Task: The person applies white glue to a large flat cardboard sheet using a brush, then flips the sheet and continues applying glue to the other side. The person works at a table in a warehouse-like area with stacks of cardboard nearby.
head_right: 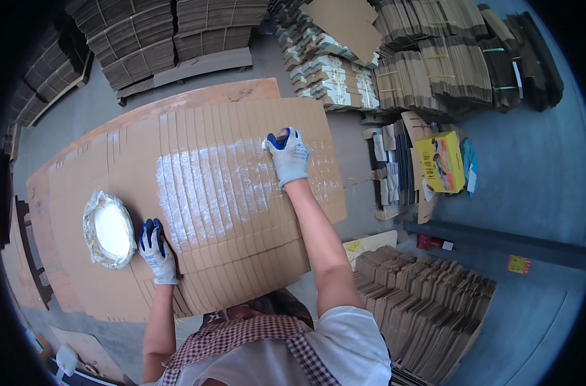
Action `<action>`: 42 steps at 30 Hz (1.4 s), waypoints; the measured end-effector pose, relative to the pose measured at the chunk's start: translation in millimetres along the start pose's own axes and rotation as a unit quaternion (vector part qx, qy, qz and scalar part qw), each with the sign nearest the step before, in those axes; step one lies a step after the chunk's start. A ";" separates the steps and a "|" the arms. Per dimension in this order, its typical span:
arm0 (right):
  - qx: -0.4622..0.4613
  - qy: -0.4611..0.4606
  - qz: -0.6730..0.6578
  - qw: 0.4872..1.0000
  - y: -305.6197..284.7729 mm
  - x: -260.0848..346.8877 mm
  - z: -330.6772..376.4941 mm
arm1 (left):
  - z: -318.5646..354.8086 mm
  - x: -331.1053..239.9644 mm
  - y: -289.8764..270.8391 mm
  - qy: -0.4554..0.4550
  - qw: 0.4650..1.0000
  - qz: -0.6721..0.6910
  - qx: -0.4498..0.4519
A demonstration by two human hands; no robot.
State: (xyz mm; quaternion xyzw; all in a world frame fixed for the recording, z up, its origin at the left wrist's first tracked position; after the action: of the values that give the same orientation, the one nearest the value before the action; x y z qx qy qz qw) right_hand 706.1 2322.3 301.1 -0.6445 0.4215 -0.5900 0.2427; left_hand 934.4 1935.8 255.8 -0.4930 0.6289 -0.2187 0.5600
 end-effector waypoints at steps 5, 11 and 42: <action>0.019 0.060 0.076 0.995 -21.5 -55.3 -20.8 | 0.3 -0.4 0.8 -0.013 1.000 -0.011 0.014; 0.050 -0.052 -0.027 0.997 -6.7 -5.7 25.2 | 0.2 -2.1 -0.9 -0.019 0.999 0.025 0.023; -0.062 0.015 -0.113 0.992 -53.3 -84.5 6.3 | 88.2 -308.7 159.1 0.379 0.848 0.100 0.358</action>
State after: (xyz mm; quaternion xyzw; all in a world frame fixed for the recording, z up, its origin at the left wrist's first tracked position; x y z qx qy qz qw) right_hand 730.3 2419.4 296.2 -0.6926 0.3855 -0.5961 0.1274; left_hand 921.0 2293.8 250.5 -0.0721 0.7160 -0.5414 0.4348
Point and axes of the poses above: each hand's wrist, its own z-axis away from the middle knuckle, its own y-axis out of the palm, x = y × z, the point moved 8 cm from there along -z, towards the middle knuckle, and after that the axes turned 5 degrees about -y, right-handed, at the moved point
